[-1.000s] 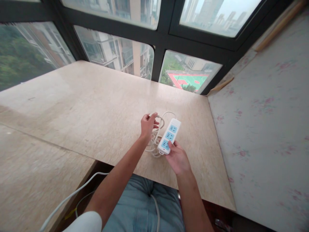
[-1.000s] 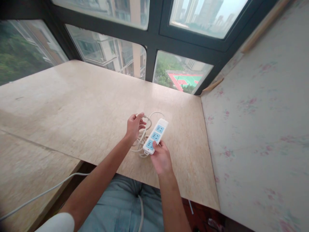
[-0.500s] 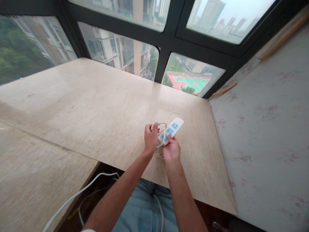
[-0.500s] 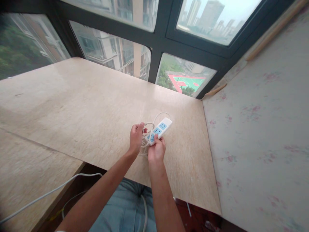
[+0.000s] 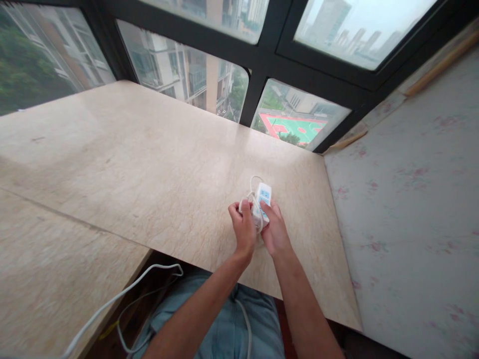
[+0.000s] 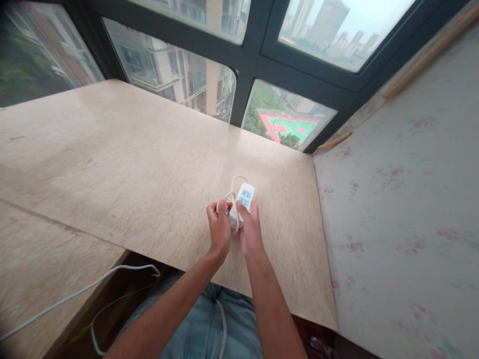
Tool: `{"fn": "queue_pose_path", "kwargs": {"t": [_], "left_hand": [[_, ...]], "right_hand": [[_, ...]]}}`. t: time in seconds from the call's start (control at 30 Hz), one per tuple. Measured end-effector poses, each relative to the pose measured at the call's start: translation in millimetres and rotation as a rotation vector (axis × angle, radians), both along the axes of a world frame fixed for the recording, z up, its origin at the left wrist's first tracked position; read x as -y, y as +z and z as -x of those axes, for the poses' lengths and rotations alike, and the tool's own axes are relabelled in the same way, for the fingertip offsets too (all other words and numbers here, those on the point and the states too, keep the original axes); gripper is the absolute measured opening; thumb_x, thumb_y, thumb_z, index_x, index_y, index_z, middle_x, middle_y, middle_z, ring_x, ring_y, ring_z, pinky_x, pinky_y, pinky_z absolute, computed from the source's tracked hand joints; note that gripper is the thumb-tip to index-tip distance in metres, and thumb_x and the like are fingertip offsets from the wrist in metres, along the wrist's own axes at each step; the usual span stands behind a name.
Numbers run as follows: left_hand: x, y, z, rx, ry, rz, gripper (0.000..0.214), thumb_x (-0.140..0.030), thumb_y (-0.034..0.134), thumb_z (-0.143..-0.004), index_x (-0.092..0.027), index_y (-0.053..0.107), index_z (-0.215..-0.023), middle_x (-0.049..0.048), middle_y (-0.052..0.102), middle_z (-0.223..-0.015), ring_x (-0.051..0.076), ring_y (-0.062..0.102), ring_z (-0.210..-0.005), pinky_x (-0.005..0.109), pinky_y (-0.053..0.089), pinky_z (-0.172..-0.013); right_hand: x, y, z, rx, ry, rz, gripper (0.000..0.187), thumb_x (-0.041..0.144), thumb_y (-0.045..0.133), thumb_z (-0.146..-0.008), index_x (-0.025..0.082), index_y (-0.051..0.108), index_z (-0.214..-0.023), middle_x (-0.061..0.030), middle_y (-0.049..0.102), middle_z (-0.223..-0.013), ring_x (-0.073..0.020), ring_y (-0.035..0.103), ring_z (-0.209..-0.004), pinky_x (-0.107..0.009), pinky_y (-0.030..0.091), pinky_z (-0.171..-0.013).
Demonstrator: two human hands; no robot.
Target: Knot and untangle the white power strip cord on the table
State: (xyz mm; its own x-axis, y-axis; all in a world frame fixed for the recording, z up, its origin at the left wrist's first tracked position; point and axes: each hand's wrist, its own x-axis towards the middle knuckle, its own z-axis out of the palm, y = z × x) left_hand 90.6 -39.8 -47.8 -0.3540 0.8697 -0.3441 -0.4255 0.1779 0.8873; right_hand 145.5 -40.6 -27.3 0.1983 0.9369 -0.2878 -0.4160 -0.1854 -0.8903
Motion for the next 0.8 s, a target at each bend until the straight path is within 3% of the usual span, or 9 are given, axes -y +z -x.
{"fn": "queue_pose_path", "kwargs": {"t": [0.13,0.3,0.43,0.6,0.73,0.8], "left_hand": [[1.7,-3.3,-0.7,0.084,-0.002,0.01,0.032,-0.053,0.044,-0.09,-0.023,0.043,-0.097,0.0078,0.062,-0.102,0.017,0.066,-0.085,0.028,0.052,-0.072],[-2.5,-11.1,4.5,0.147,0.015,0.023,0.031,-0.051,0.044,-0.091,-0.021,0.043,-0.097,0.0088,0.067,-0.096,0.017,0.068,-0.084,0.03,0.053,-0.075],[-9.7,-12.4,11.5,0.201,-0.011,0.018,0.029,-0.048,0.044,-0.092,-0.02,0.042,-0.096,0.0098,0.068,-0.092,0.017,0.068,-0.08,0.03,0.054,-0.073],[-20.0,-13.4,24.2,0.158,-0.111,0.022,0.03,-0.049,0.047,-0.09,-0.019,0.045,-0.096,0.0112,0.069,-0.099,0.016,0.068,-0.074,0.028,0.053,-0.065],[-23.7,-13.7,34.3,0.175,-0.157,0.061,0.028,-0.047,0.044,-0.091,-0.019,0.045,-0.095,0.0092,0.07,-0.091,0.016,0.069,-0.068,0.028,0.053,-0.061],[-24.4,-14.2,38.5,0.184,-0.178,0.083,0.027,-0.045,0.043,-0.092,-0.019,0.046,-0.096,0.0092,0.071,-0.088,0.017,0.069,-0.065,0.03,0.054,-0.061]], "right_hand": [[8.9,8.9,-8.9,0.25,0.199,-0.026,0.052,0.03,0.081,-0.065,0.023,0.058,-0.112,-0.003,0.071,-0.103,-0.0186,0.067,-0.091,-0.031,0.053,-0.083],[7.6,6.9,-43.1,0.413,0.426,-0.023,0.048,0.033,0.078,-0.07,0.022,0.064,-0.115,-0.0046,0.072,-0.105,-0.0213,0.068,-0.093,-0.034,0.053,-0.084],[4.8,7.5,-62.9,0.581,0.517,-0.002,0.045,0.042,0.073,-0.074,0.018,0.069,-0.112,-0.0028,0.074,-0.096,-0.0223,0.068,-0.084,-0.032,0.054,-0.074],[9.9,4.7,-67.4,0.632,0.503,-0.045,0.043,0.05,0.067,-0.078,0.019,0.074,-0.107,-0.0015,0.074,-0.091,-0.0231,0.068,-0.08,-0.034,0.055,-0.07],[16.4,-7.6,-65.6,0.437,0.374,-0.004,0.054,0.048,0.073,-0.072,0.02,0.069,-0.118,-0.0034,0.074,-0.082,-0.0222,0.068,-0.072,-0.039,0.057,-0.072],[17.5,-14.0,-65.3,0.486,0.304,-0.021,0.054,0.044,0.07,-0.075,0.021,0.065,-0.123,-0.0039,0.073,-0.077,-0.0215,0.067,-0.067,-0.039,0.056,-0.069]]}}
